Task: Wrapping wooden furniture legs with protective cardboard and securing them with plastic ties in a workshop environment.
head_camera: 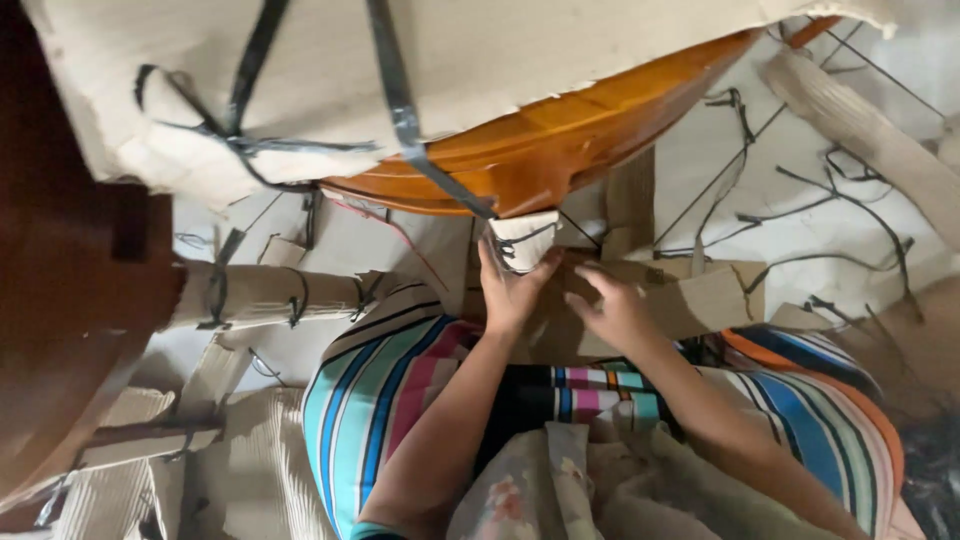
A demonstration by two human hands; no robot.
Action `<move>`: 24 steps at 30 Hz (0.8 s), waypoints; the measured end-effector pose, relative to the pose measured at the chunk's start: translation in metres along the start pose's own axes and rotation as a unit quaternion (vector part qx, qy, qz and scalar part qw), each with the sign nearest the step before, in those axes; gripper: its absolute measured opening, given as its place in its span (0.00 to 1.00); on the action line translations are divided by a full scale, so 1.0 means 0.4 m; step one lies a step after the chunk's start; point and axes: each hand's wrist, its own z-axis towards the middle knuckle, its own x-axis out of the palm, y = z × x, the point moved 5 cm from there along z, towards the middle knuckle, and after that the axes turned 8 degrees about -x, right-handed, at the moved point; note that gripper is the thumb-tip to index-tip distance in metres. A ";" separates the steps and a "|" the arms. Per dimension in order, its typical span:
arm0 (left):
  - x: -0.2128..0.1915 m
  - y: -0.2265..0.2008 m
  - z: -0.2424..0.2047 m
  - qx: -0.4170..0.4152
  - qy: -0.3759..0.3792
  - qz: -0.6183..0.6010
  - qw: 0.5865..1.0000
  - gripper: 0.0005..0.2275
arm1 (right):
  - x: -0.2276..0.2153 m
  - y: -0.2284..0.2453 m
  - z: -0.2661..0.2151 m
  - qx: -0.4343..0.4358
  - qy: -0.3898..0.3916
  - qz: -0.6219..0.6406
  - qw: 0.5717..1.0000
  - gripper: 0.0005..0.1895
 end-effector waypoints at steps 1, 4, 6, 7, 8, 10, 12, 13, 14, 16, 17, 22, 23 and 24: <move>0.009 0.044 0.020 -0.004 0.010 0.005 1.000 0.46 | -0.025 -0.015 0.004 0.011 -0.003 -0.001 1.000 0.24; 0.035 0.140 0.070 -0.035 0.014 0.068 0.997 0.34 | -0.099 -0.066 0.028 0.061 -0.057 0.009 0.996 0.20; 0.040 0.136 0.087 0.003 -0.006 0.134 0.991 0.28 | -0.111 -0.116 0.041 0.200 -0.045 0.054 0.977 0.24; 0.035 0.133 0.085 0.005 -0.002 0.135 0.991 0.28 | -0.105 -0.133 0.044 0.202 -0.048 0.053 0.977 0.24; 0.034 0.131 0.088 -0.007 -0.001 0.111 0.994 0.25 | -0.093 -0.165 0.049 0.260 -0.028 0.092 0.961 0.28; 0.030 0.129 0.091 -0.018 0.001 0.087 0.996 0.22 | -0.053 -0.241 0.054 0.317 -0.008 0.129 0.940 0.32; 0.024 0.131 0.093 -0.031 0.006 0.114 0.993 0.23 | 0.024 -0.335 0.056 0.348 0.034 0.177 0.920 0.35; 0.028 0.114 0.093 -0.030 0.006 0.113 0.993 0.23 | 0.054 -0.371 0.047 0.347 0.034 0.177 0.920 0.35; 0.025 0.119 0.092 -0.117 -0.009 0.138 0.983 0.23 | 0.083 -0.407 0.035 0.347 0.034 0.156 0.924 0.32; 0.015 0.104 0.076 -0.203 -0.024 0.162 0.965 0.23 | 0.090 -0.406 0.023 0.348 0.034 0.135 0.927 0.29; 0.013 0.065 0.069 -0.123 -0.019 0.104 0.987 0.20 | 0.066 -0.362 0.030 0.309 0.053 0.099 0.944 0.26; 0.002 -0.010 0.049 -0.036 -0.020 0.036 0.999 0.17 | -0.019 -0.199 0.009 0.229 0.098 0.053 0.967 0.20; -0.002 -0.013 0.047 0.000 -0.006 0.021 1.000 0.19 | -0.031 -0.184 -0.009 0.236 0.135 0.036 0.962 0.16; -0.004 -0.015 0.044 0.037 0.009 0.005 0.999 0.23 | -0.045 -0.170 -0.027 0.242 0.171 0.017 0.955 0.13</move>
